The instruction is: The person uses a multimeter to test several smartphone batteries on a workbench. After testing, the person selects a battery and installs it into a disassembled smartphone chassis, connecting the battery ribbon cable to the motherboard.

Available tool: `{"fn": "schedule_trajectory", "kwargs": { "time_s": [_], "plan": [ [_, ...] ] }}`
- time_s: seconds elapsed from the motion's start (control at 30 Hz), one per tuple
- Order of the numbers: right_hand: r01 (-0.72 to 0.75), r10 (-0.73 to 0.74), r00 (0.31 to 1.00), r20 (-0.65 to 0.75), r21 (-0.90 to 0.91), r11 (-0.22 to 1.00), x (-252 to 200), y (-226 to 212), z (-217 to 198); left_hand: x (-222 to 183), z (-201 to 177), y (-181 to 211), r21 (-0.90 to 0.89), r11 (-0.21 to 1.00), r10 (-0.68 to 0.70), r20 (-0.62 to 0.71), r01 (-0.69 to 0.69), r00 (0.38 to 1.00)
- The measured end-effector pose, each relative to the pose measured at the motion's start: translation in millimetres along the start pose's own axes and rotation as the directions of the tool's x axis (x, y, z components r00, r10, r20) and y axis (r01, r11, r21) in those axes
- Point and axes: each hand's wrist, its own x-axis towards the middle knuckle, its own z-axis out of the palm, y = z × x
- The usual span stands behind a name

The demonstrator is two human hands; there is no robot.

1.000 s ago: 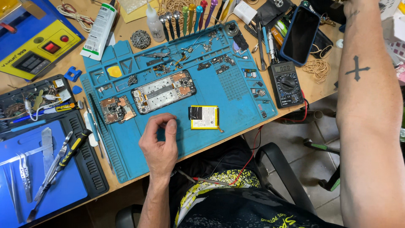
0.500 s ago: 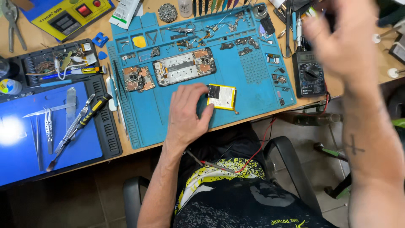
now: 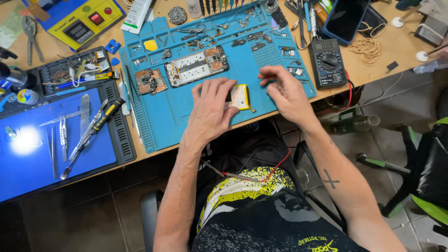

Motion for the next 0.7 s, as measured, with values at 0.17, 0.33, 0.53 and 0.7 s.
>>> {"fn": "schedule_trajectory", "kwargs": {
  "time_s": [0.17,0.33,0.53,0.7],
  "plan": [
    [0.032,-0.029,0.999,0.029,-0.087,0.996,4.8,-10.3,3.4,-3.3,1.1,-8.9,-0.271,0.962,0.017,-0.074,-0.036,0.997],
    [0.068,-0.061,0.995,0.082,-0.091,0.993,8.7,-34.2,6.2,-6.9,-3.7,-11.8,-0.584,0.809,-0.206,-0.176,0.066,0.963],
    [-0.093,0.070,0.995,0.070,0.402,0.911,1.1,1.7,32.8,-20.0,9.4,-14.1,-0.759,0.644,-0.343,-0.172,0.098,0.924],
    [-0.107,0.078,0.994,0.074,0.567,0.817,13.9,3.9,51.4,-25.6,12.2,-19.5,-0.755,0.646,-0.383,-0.188,0.117,0.904]
  ]
}}
